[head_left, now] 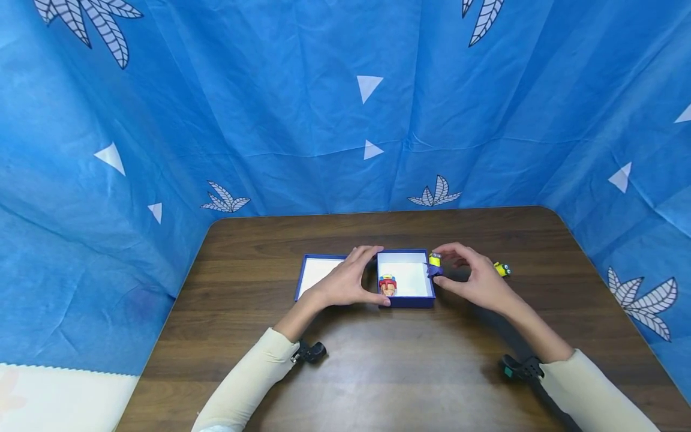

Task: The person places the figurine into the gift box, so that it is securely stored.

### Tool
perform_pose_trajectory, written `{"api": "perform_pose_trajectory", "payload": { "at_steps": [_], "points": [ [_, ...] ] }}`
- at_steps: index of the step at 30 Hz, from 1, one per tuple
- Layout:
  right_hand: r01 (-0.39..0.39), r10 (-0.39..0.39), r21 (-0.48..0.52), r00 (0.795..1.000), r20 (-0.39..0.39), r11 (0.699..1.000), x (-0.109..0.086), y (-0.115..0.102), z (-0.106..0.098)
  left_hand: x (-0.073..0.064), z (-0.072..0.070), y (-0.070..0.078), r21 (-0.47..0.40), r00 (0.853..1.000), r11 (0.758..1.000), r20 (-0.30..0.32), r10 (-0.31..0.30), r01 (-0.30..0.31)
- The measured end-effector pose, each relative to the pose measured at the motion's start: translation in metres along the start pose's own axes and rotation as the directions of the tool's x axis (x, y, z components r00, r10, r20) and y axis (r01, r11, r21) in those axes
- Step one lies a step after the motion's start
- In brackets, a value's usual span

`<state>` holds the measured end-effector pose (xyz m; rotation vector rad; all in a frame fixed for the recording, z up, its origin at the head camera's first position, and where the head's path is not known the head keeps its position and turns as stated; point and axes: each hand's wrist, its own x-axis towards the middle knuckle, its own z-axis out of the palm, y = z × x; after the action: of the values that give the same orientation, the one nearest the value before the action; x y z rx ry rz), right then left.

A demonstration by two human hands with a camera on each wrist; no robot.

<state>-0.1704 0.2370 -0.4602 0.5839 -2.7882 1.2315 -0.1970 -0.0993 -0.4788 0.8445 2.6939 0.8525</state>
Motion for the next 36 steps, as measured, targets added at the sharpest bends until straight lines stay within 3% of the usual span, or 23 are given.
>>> {"api": "perform_pose_trajectory", "payload": {
  "at_steps": [12,26,36],
  "points": [
    [0.006,-0.005,-0.012,0.995,0.096,1.0,0.014,-0.008,0.007,0.002,0.001,0.002,0.007,1.0,1.0,0.0,-0.003,0.003],
    [0.008,0.007,-0.114,0.992,0.128,0.994,0.021,-0.022,0.023,0.0,-0.001,0.003,0.009,1.0,1.0,-0.011,-0.007,0.007],
    [0.076,-0.053,-0.16,0.989,0.14,0.984,0.023,-0.03,0.031,0.001,0.0,0.003,0.013,1.0,1.0,-0.005,-0.005,0.005]
  ]
}}
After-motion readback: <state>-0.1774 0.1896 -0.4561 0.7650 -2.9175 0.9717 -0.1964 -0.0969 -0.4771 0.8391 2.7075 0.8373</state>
